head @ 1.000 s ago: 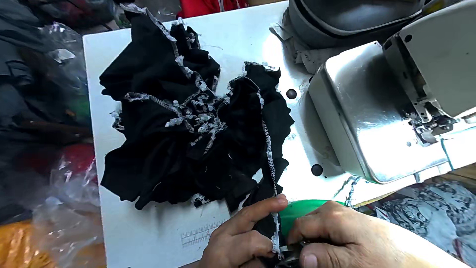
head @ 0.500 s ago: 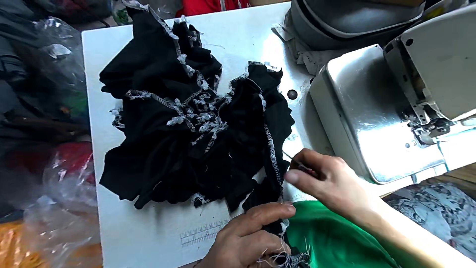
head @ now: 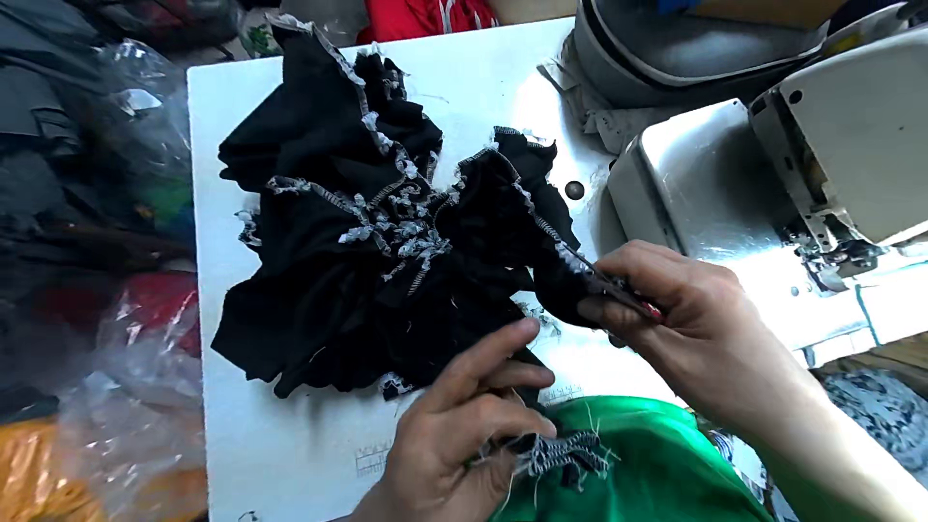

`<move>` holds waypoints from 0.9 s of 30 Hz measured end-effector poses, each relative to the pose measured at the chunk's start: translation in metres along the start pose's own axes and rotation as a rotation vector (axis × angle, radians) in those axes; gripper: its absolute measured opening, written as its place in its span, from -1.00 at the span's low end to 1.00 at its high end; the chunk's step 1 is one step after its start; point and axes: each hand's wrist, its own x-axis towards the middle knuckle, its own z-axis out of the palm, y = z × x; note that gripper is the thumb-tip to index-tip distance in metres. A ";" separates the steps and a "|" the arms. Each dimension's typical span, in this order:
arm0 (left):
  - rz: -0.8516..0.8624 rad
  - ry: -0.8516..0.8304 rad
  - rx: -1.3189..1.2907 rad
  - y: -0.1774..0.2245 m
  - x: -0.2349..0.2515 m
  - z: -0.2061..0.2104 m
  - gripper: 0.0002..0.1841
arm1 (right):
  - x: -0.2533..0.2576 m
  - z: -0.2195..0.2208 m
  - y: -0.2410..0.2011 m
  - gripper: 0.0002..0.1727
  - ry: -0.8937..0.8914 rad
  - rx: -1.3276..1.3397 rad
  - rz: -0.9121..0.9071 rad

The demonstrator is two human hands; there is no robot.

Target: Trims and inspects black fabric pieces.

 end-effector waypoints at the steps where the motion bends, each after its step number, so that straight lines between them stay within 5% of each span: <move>1: 0.009 -0.035 0.030 -0.002 0.008 -0.005 -0.77 | -0.002 -0.003 -0.001 -0.89 -0.028 0.011 -0.031; 7: -0.016 -0.280 0.195 -0.024 0.041 -0.006 -0.76 | -0.011 -0.014 -0.002 -0.92 -0.099 0.210 0.030; 14: -0.069 0.007 0.541 -0.004 0.016 -0.030 -0.75 | -0.015 -0.002 0.006 -0.88 0.119 0.355 0.333; 17: -0.162 -0.064 0.600 0.021 -0.001 -0.048 -0.70 | -0.016 0.010 0.012 -0.89 0.122 0.548 0.398; 21: -0.227 -0.254 0.525 0.022 -0.016 -0.050 -0.69 | -0.020 0.025 0.009 -0.90 -0.035 0.639 0.427; 27: -0.161 -0.147 0.013 0.023 -0.012 -0.046 -0.77 | -0.022 0.031 0.005 -0.84 -0.286 0.462 0.340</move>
